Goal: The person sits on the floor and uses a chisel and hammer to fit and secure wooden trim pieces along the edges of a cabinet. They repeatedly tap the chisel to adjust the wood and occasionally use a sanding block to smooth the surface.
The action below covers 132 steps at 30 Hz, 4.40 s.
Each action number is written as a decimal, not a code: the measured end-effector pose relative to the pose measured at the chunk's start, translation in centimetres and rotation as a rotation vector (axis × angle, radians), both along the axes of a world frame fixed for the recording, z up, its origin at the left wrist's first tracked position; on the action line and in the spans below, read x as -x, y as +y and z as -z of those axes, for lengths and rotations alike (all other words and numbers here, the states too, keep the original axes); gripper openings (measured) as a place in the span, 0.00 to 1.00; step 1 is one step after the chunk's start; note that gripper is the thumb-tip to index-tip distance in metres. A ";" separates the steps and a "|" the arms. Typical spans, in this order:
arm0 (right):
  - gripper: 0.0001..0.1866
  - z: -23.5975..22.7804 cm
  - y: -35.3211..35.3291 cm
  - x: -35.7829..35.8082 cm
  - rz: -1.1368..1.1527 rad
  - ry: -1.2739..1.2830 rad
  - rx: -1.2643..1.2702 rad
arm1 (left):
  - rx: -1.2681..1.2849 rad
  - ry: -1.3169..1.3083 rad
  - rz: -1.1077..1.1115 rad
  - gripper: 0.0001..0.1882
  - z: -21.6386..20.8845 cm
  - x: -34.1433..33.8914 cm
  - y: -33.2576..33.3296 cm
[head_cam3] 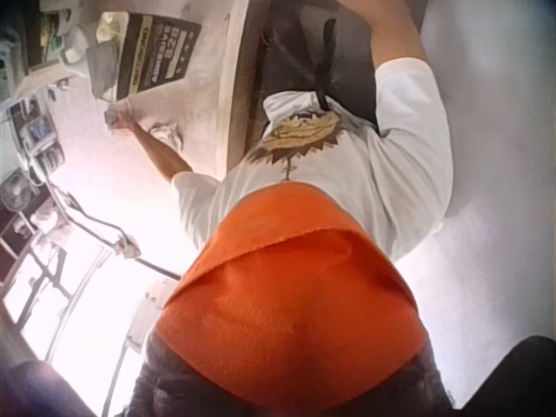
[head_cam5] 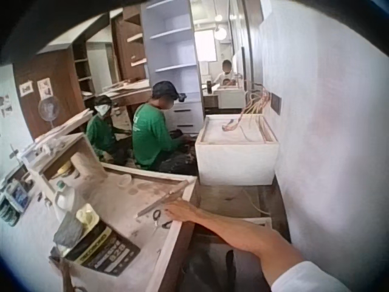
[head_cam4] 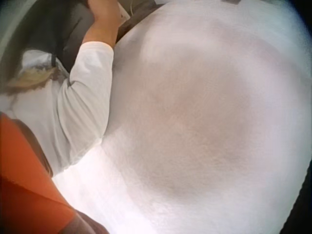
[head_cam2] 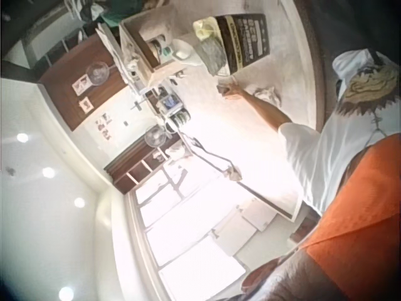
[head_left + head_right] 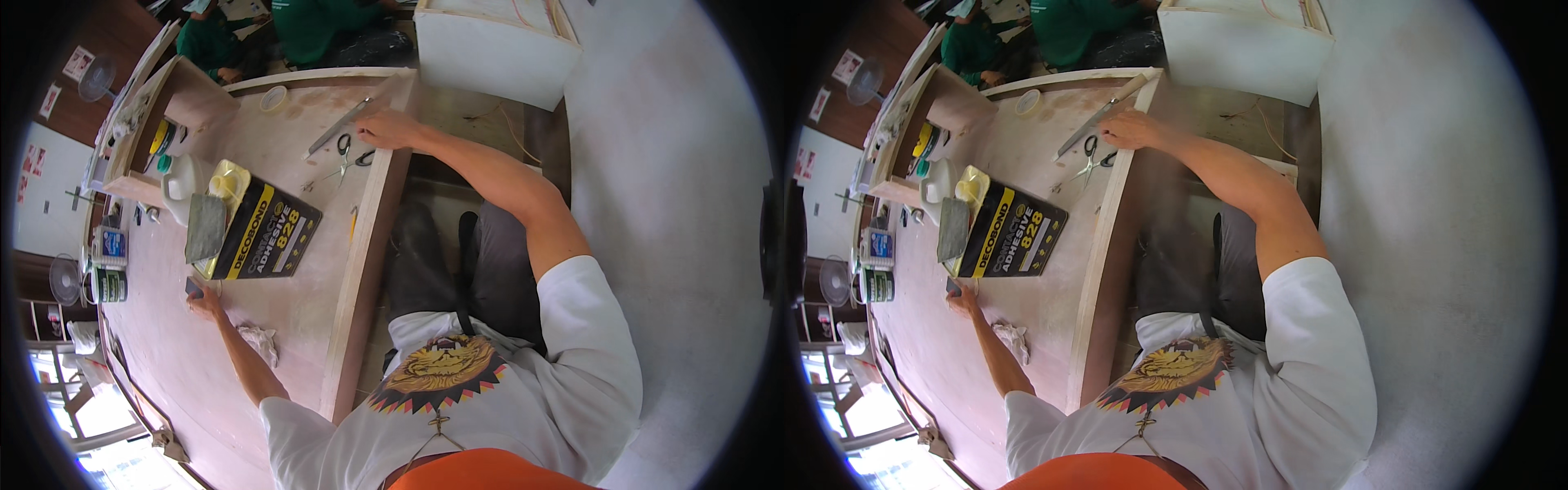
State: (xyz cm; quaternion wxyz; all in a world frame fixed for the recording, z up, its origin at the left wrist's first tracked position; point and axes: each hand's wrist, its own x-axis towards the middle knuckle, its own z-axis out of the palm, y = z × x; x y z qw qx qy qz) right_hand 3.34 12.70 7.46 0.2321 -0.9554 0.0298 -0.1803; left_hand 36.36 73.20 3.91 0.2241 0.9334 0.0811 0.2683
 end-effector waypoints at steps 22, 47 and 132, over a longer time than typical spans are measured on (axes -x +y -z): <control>0.27 -22.4 8.8 7.4 -0.497 -0.569 -0.736 | 0.280 -0.982 1.137 0.14 -31.9 29.2 -22.2; 0.41 17.1 -17.8 21.8 0.606 -1.510 -1.694 | 0.073 -0.050 1.771 0.14 -3.6 30.9 -59.7; 0.25 15.1 -16.8 26.5 0.581 -1.688 -1.356 | -0.133 -0.065 1.796 0.17 -4.2 31.3 -59.9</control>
